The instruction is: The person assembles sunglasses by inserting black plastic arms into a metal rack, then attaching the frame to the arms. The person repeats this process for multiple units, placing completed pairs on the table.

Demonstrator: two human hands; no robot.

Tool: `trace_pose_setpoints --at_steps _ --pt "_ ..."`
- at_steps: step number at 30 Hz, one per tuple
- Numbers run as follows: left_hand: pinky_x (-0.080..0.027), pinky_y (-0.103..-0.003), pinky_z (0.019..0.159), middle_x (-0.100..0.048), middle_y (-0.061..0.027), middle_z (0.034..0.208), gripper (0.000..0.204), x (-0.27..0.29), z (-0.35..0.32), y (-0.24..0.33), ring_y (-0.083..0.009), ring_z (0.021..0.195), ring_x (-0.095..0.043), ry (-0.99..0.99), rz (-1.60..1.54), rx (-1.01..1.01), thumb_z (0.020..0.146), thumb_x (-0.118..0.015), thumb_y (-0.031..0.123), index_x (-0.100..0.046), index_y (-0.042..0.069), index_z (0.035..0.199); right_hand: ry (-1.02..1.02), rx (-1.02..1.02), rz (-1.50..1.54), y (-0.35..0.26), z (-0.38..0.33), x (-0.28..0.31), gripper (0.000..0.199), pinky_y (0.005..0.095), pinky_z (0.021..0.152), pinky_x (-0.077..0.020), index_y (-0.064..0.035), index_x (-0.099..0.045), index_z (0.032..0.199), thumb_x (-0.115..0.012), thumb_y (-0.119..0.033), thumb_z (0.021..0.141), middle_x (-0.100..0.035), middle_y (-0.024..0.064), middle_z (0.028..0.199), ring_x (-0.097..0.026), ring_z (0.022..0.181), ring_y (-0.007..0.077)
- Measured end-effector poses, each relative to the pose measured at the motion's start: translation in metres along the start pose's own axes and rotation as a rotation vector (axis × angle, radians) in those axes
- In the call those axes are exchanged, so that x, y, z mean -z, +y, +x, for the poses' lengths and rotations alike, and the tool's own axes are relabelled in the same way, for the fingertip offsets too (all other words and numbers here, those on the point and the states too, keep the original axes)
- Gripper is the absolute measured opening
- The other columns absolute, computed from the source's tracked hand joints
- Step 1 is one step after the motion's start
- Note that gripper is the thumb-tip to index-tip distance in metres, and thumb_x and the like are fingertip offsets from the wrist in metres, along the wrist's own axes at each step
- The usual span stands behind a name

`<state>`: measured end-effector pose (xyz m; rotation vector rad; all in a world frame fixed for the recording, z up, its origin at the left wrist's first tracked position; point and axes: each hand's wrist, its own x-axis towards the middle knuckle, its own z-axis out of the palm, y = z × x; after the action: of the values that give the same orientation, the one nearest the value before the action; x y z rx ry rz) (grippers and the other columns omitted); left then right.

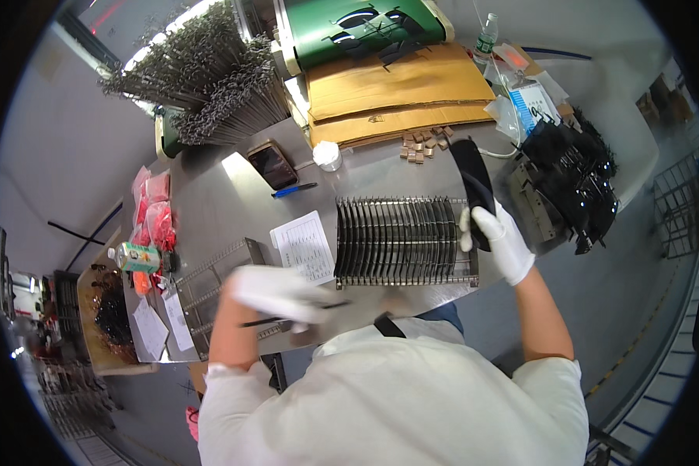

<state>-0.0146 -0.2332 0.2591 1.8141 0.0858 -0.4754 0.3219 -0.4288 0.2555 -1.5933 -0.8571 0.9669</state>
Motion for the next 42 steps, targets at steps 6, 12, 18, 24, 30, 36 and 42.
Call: trace_pose_setpoints --at_steps 6,12,18,24,30,36,42 --pt "-0.05 -0.043 0.092 -0.055 -0.0189 0.149 0.081 -0.012 -0.272 -0.056 -0.0284 0.121 -0.059 1.694 -0.87 -1.682 0.099 -0.045 0.054 -0.035 -0.002 0.157 -0.031 -0.235 -0.051 0.121 -0.001 0.034 0.048 0.0277 0.071 -0.0478 -0.0038 -0.063 0.114 -0.041 -0.046 0.107 -0.065 0.0045 0.076 -0.06 0.068 0.0129" --pt "-0.048 -0.036 0.084 -0.064 -0.012 0.119 0.05 -0.006 -0.268 -0.088 -0.0221 0.103 -0.058 1.458 -1.109 -1.216 0.102 -0.055 0.023 -0.052 -0.007 0.142 -0.082 -0.507 0.024 0.119 0.012 0.004 0.072 0.0273 0.05 -0.0476 -0.0027 -0.062 0.129 -0.048 -0.066 0.099 -0.069 0.007 0.093 -0.06 0.065 0.0143" --pt "-0.051 -0.029 0.075 -0.065 -0.0097 0.108 0.038 0.044 -0.088 -0.033 -0.0148 0.085 -0.061 1.372 -1.031 -0.757 0.103 -0.058 0.022 -0.059 -0.002 0.132 -0.128 -0.464 -0.562 0.105 0.017 0.009 0.094 0.0397 0.078 -0.0553 0.0035 -0.04 0.153 -0.044 -0.072 0.097 -0.072 0.0261 0.108 -0.07 0.083 0.0328" --pt "-0.056 -0.032 0.093 -0.075 -0.0116 0.111 0.027 0.01 0.132 0.03 -0.0191 0.103 -0.072 1.018 0.085 -0.176 0.096 -0.066 0.01 -0.07 0.0 0.121 -0.084 -0.432 -0.983 0.034 0.023 0.003 0.101 0.0496 0.101 -0.0484 -0.0029 -0.012 0.164 -0.042 -0.073 0.097 -0.065 0.0385 0.118 -0.065 0.113 0.0492" --pt "-0.031 -0.051 0.117 -0.049 -0.0237 0.149 0.079 -0.032 0.239 0.02 -0.0405 0.141 -0.044 0.876 0.759 -0.424 0.087 -0.07 0.05 -0.051 -0.002 0.142 0.544 0.01 -1.208 0.028 0.035 0.15 0.065 0.0493 0.096 -0.0498 -0.0132 -0.056 0.145 -0.067 -0.048 0.092 -0.066 0.0243 0.123 -0.063 0.114 0.0415" --pt "-0.023 -0.05 0.124 -0.045 -0.0235 0.155 0.089 -0.051 0.255 -0.02 -0.0402 0.147 -0.037 0.848 0.85 -0.252 0.091 -0.056 0.066 -0.047 -0.002 0.149 0.336 -0.334 -1.255 0.063 0.036 0.242 0.09 0.0442 0.107 -0.048 -0.0127 -0.048 0.152 -0.086 -0.042 0.076 -0.064 0.0248 0.132 -0.061 0.124 0.0406" --pt "-0.022 -0.05 0.124 -0.039 -0.0252 0.158 0.09 -0.05 0.249 -0.016 -0.0418 0.148 -0.035 0.87 0.857 -0.207 0.091 -0.056 0.065 -0.045 -0.002 0.15 0.345 -0.271 -1.049 0.062 0.044 0.276 0.079 0.0411 0.105 -0.0496 -0.0024 -0.059 0.14 -0.092 -0.025 0.071 -0.067 0.0212 0.13 -0.063 0.122 0.0348"
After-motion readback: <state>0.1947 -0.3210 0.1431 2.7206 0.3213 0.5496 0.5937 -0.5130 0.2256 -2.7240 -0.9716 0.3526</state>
